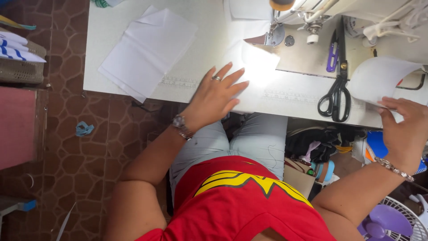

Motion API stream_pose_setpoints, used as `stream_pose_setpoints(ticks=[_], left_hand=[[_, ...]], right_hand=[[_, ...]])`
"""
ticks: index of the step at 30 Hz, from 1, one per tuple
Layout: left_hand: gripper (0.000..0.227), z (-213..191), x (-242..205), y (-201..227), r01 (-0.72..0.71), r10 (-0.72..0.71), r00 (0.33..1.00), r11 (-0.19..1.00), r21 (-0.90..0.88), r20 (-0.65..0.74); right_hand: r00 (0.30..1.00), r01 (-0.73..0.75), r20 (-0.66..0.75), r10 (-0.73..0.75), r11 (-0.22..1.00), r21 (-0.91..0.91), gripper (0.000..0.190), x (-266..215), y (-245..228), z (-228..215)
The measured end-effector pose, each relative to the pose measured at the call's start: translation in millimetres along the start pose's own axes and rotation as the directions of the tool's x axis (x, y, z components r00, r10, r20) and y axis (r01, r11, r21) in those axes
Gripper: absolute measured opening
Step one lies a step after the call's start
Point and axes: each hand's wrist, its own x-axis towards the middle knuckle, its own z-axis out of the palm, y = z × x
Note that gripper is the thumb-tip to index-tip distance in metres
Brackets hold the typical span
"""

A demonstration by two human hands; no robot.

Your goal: The person sits at a sewing machine and repeatedly sews white fabric pieces, likely face masks. They guide the fabric through the machine, cut the thread, and place the finished pieces into a pile on the right.

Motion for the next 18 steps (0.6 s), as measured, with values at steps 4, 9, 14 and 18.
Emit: stream_pose_setpoints(ticks=[4, 9, 14, 18], left_hand=[[0.056, 20, 14, 23, 0.106, -0.102, 0.993, 0.990, 0.093, -0.053], [0.071, 19, 29, 29, 0.076, -0.079, 0.996, 0.994, 0.074, 0.038], [0.072, 22, 31, 34, 0.081, -0.084, 0.994, 0.996, 0.042, 0.070], [0.075, 22, 34, 38, 0.096, -0.104, 0.992, 0.989, 0.113, 0.069]], right_hand=[[0.912, -0.411, -0.005, 0.411, 0.912, -0.012, 0.026, 5, -9, -12], [0.933, -0.360, 0.078, 0.352, 0.905, 0.226, 0.028, 9, 7, -25], [0.957, -0.289, 0.032, 0.288, 0.946, 0.148, 0.024, 1, 9, -34], [0.940, -0.339, 0.002, 0.341, 0.931, 0.137, 0.010, 2, 9, -38]])
